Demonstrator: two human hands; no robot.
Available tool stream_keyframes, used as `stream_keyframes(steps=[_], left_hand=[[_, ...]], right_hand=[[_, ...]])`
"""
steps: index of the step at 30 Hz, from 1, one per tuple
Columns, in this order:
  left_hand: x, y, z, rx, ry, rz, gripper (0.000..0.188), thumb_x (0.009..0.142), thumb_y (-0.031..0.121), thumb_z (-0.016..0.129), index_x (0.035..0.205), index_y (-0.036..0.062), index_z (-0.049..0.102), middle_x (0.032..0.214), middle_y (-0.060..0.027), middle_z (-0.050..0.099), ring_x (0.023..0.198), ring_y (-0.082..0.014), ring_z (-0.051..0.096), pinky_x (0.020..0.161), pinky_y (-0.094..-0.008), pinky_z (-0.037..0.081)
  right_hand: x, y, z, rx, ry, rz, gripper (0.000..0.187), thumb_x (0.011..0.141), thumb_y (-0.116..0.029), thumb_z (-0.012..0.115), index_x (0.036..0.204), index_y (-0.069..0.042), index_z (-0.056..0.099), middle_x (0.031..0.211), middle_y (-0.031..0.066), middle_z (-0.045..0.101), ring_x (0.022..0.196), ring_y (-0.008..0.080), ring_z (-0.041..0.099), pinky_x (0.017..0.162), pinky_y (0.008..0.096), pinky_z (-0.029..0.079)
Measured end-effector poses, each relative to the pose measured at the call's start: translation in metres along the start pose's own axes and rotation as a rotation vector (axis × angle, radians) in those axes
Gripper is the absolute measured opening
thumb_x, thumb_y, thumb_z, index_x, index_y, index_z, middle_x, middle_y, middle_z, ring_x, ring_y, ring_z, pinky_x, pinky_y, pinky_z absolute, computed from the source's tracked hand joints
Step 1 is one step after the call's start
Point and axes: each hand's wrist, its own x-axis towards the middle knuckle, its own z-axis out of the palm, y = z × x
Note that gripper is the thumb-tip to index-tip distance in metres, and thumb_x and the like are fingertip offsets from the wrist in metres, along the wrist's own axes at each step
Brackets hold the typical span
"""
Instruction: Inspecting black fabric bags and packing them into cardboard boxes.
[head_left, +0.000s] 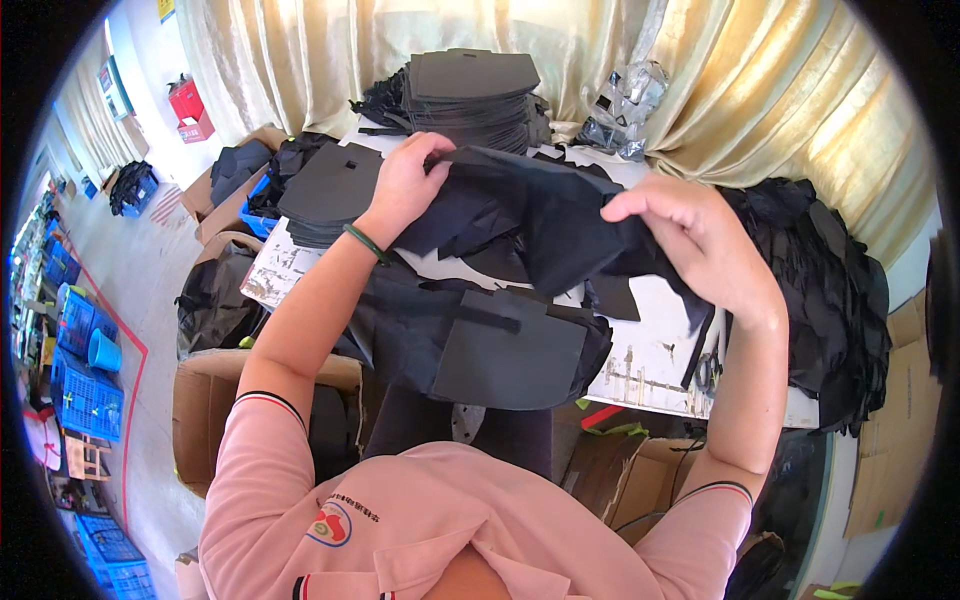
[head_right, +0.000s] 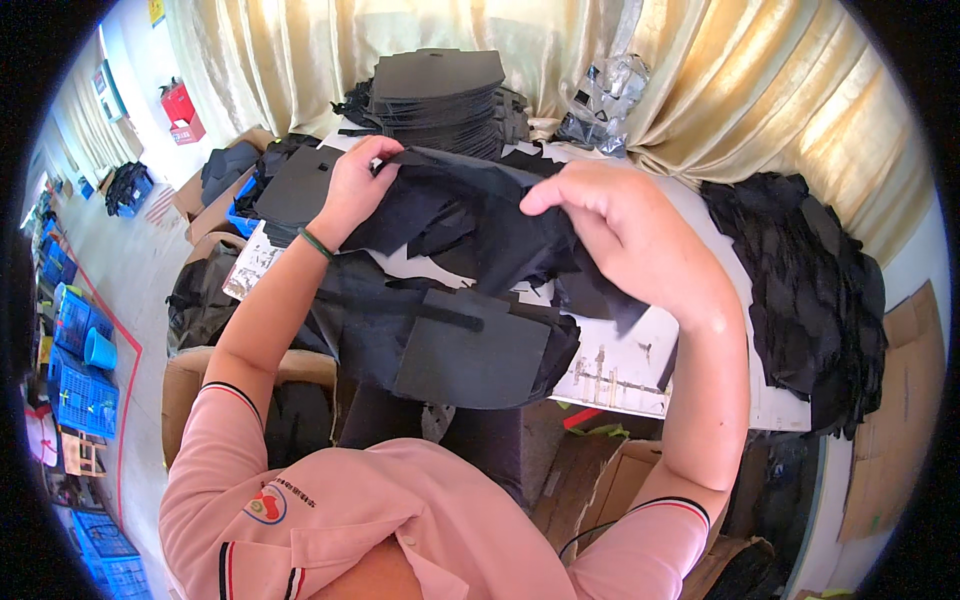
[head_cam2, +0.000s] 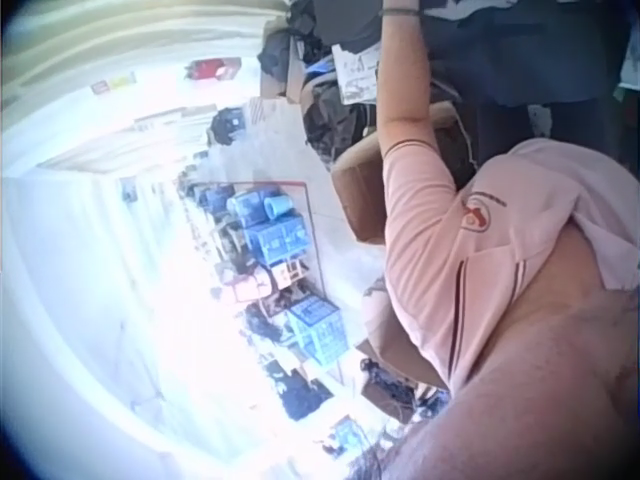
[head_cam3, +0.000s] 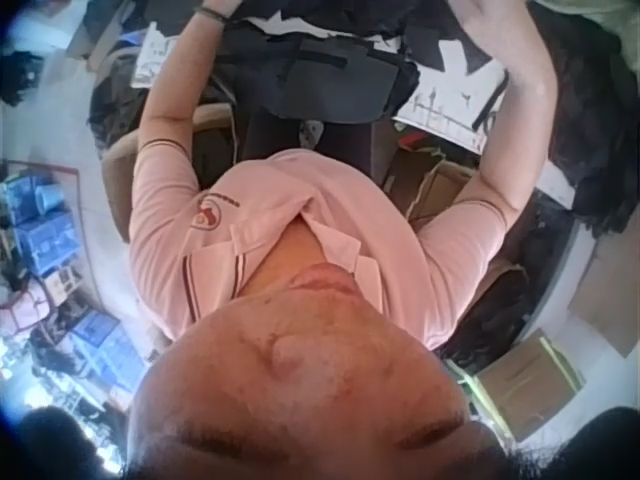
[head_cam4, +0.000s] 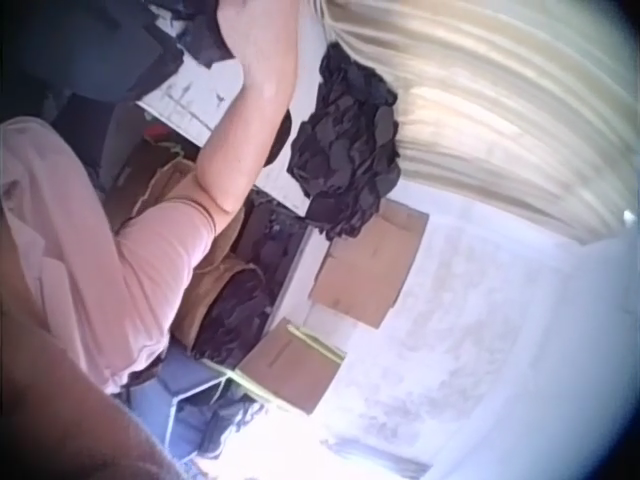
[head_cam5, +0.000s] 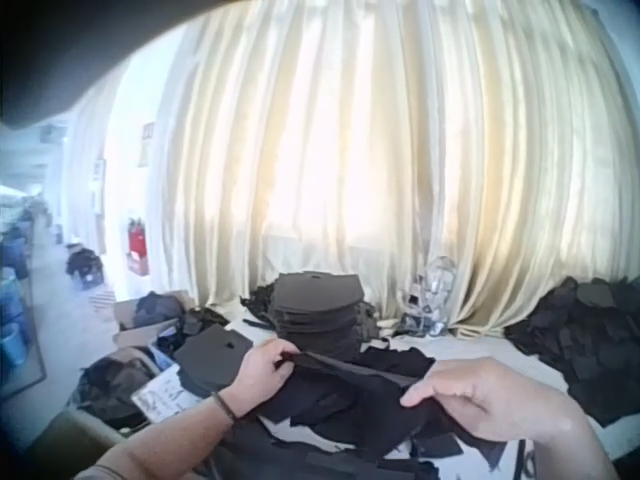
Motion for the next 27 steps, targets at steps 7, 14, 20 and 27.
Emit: stream_keyframes(steps=[7,14,20,27], left_hand=[[-0.04,-0.047,-0.056,0.137,-0.121,0.01,0.025,0.07,0.0,0.068,0.093,0.0046,0.059,0.091,-0.0113,0.063,0.094,-0.0329,0.061,0.083,-0.0381,0.049],[-0.075,-0.063,-0.125,0.16,-0.21,-0.157,0.024,0.069,-0.004,0.066,0.09,0.0015,0.054,0.08,-0.0127,0.061,0.081,-0.0274,0.063,0.077,-0.033,0.049],[-0.102,-0.066,-0.207,0.145,-0.448,-0.366,0.023,0.07,-0.006,0.07,0.083,0.0012,0.052,0.074,-0.0024,0.052,0.073,-0.0128,0.053,0.068,-0.0275,0.044],[-0.118,-0.063,-0.259,0.056,-1.157,-0.698,0.029,0.067,-0.003,0.079,0.078,0.0045,0.053,0.07,0.0032,0.052,0.068,-0.0074,0.05,0.058,-0.0253,0.042]], right_hand=[[-0.021,0.002,0.019,-0.059,-0.179,0.125,0.022,0.082,-0.015,0.071,0.098,-0.002,0.064,0.087,0.0115,0.061,0.078,0.0285,0.058,0.073,0.034,0.048],[-0.051,0.006,0.049,-0.131,0.016,0.222,0.015,0.086,0.004,0.056,0.1,-0.004,0.058,0.087,0.0159,0.063,0.081,0.0363,0.063,0.07,0.0382,0.05],[-0.069,-0.009,0.072,0.379,-0.384,0.349,0.031,0.086,0.006,0.059,0.113,-0.009,0.053,0.098,0.0105,0.065,0.087,0.0223,0.067,0.077,0.0337,0.05],[-0.106,0.001,0.137,0.95,-0.819,0.344,0.034,0.089,-0.001,0.061,0.12,-0.008,0.054,0.098,0.0015,0.064,0.088,0.0102,0.058,0.081,0.0274,0.046]])
